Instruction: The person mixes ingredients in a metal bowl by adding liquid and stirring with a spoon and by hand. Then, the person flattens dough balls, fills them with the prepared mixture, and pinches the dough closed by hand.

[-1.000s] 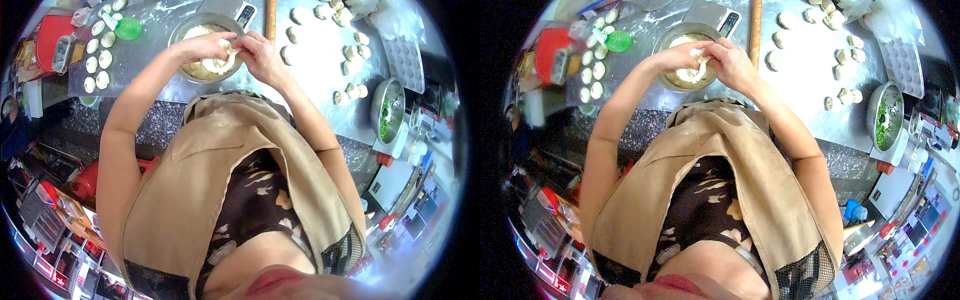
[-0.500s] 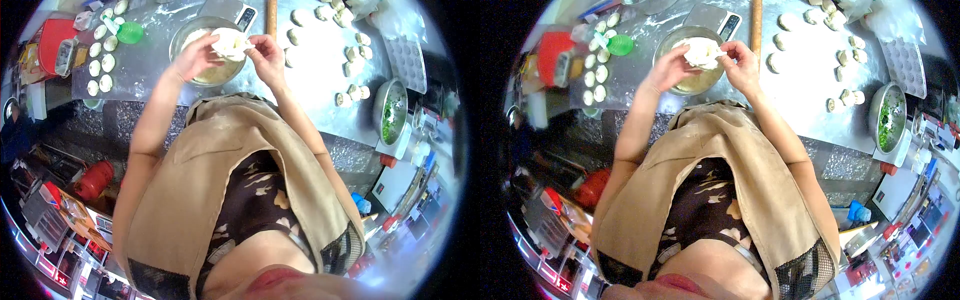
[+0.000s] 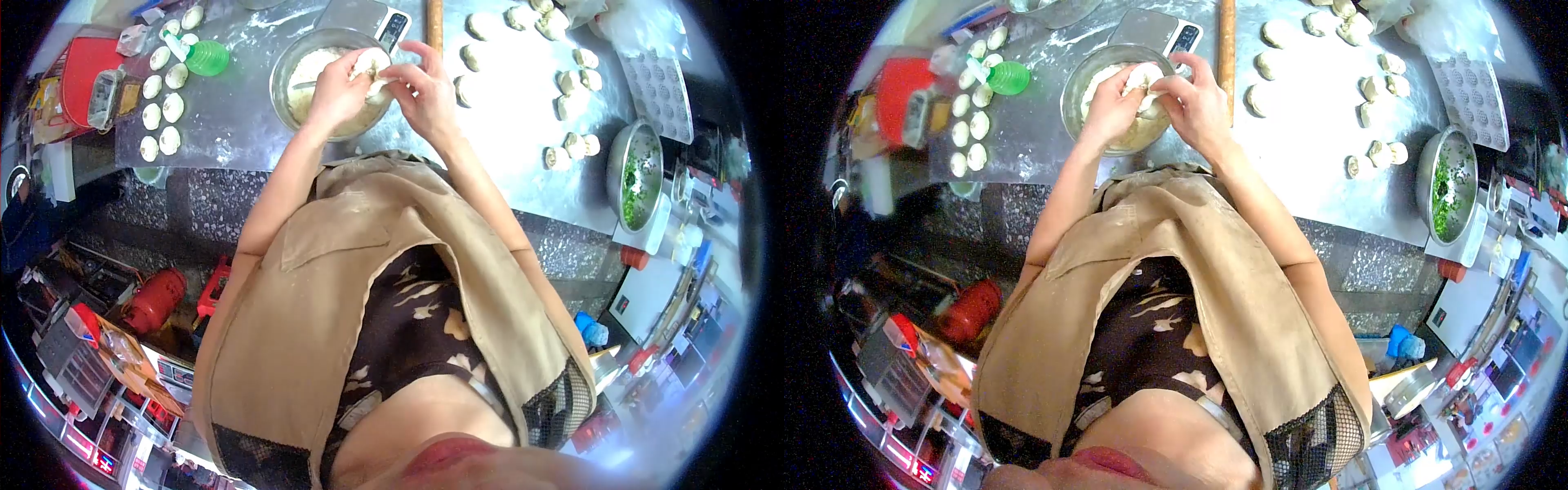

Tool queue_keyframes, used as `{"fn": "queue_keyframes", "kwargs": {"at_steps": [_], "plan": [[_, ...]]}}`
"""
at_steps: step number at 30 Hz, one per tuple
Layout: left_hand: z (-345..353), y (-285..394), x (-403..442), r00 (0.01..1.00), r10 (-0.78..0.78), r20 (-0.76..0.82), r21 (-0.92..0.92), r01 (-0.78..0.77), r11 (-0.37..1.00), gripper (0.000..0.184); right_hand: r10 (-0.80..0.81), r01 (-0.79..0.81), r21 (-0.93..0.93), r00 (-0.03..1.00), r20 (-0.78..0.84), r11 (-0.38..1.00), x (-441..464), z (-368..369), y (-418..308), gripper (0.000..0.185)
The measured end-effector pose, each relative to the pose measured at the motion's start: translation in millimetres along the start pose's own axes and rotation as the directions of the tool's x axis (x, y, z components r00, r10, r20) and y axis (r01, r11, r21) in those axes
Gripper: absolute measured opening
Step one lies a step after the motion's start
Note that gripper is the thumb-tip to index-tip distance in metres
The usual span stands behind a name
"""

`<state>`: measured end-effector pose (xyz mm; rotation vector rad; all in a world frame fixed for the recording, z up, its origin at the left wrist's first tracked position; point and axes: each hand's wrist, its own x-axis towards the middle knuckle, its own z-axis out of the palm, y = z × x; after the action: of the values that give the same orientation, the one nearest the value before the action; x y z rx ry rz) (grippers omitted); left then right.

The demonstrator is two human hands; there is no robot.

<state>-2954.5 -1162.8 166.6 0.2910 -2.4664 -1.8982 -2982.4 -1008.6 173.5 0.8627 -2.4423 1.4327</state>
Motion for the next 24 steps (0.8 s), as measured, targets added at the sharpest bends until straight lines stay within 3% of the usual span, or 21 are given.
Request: {"fn": "queue_keyframes", "kwargs": {"at_steps": [1,3,6,7,9,11,12,14,16,17,19,20,21,22,24], "plan": [[-1.2,2.5,-1.7,0.997,-0.03,0.074,0.089,0.024,0.996,0.038,-0.015,0.013,0.032,0.998,0.059,0.999,2.8,-1.7,1.3,0.014],[-3.8,1.3,1.2,0.988,-0.042,0.148,0.06,0.034,0.998,0.039,-0.035,0.029,0.043,0.989,0.145,0.999,1.0,-5.1,1.4,0.014],[-6.0,5.5,4.5,0.969,-0.095,0.228,0.046,0.087,0.995,0.042,-0.104,0.101,0.03,0.99,0.096,0.994,-2.0,-7.4,-2.7,0.014],[-6.5,3.2,6.4,0.964,-0.052,0.262,0.024,0.048,0.999,0.042,-0.106,0.102,0.105,0.994,0.037,0.989,-1.0,-5.9,-4.8,0.012],[-9.9,1.9,10.7,0.956,-0.01,0.292,0.003,0.009,1.0,0.042,-0.067,0.066,0.061,0.998,0.021,0.996,5.7,-4.5,-11.1,0.013],[-14.2,3.6,13.9,0.939,0.06,0.34,0.246,-0.15,0.958,0.045,-0.02,0.02,0.015,1.0,-0.002,1.0,3.6,-4.3,-10.3,0.015],[-15.4,8.5,12.7,0.936,0.063,0.346,0.247,-0.156,0.956,0.045,-0.02,0.02,-0.018,0.999,0.047,1.0,2.6,-4.1,-6.4,0.016],[-17.4,19.7,6.5,0.906,-0.202,0.371,-0.123,0.264,0.957,0.049,-0.022,0.027,-0.054,0.996,0.088,0.998,1.9,-5.8,-1.7,0.016],[-16.5,19.5,4.0,0.917,-0.182,0.354,-0.224,0.272,0.936,0.051,-0.02,0.023,-0.058,0.999,0.037,0.998,-1.5,-8.8,-8.5,0.016],[-15.2,15.3,4.6,0.935,-0.148,0.323,-0.121,0.196,0.973,0.053,-0.017,0.019,-0.055,0.999,0.041,0.998,-1.2,-9.3,-12.3,0.016],[-14.1,8.9,7.0,0.949,-0.111,0.295,-0.014,0.12,0.993,0.055,-0.19,0.201,-0.119,0.977,0.101,0.972,3.5,-11.4,-20.4,0.013],[-14.0,6.6,8.3,0.956,-0.022,0.291,0.141,-0.02,0.99,0.057,-0.187,0.199,-0.12,0.977,0.102,0.973,3.0,-12.0,-19.1,0.013],[-14.3,6.5,8.3,0.951,0.067,0.302,0.291,-0.159,0.943,0.06,-0.191,0.224,-0.142,0.957,0.218,0.964,3.4,-13.2,-16.9,0.013],[-15.8,7.2,8.5,0.951,0.07,0.302,0.29,-0.161,0.943,0.06,-0.192,0.255,-0.161,0.924,0.332,0.953,4.7,-14.6,-15.6,0.014],[-21.5,13.4,10.2,0.91,-0.042,0.413,0.189,-0.04,0.981,0.065,-0.2,0.256,-0.138,0.925,0.324,0.957,4.1,-15.4,-15.3,0.013]]}}
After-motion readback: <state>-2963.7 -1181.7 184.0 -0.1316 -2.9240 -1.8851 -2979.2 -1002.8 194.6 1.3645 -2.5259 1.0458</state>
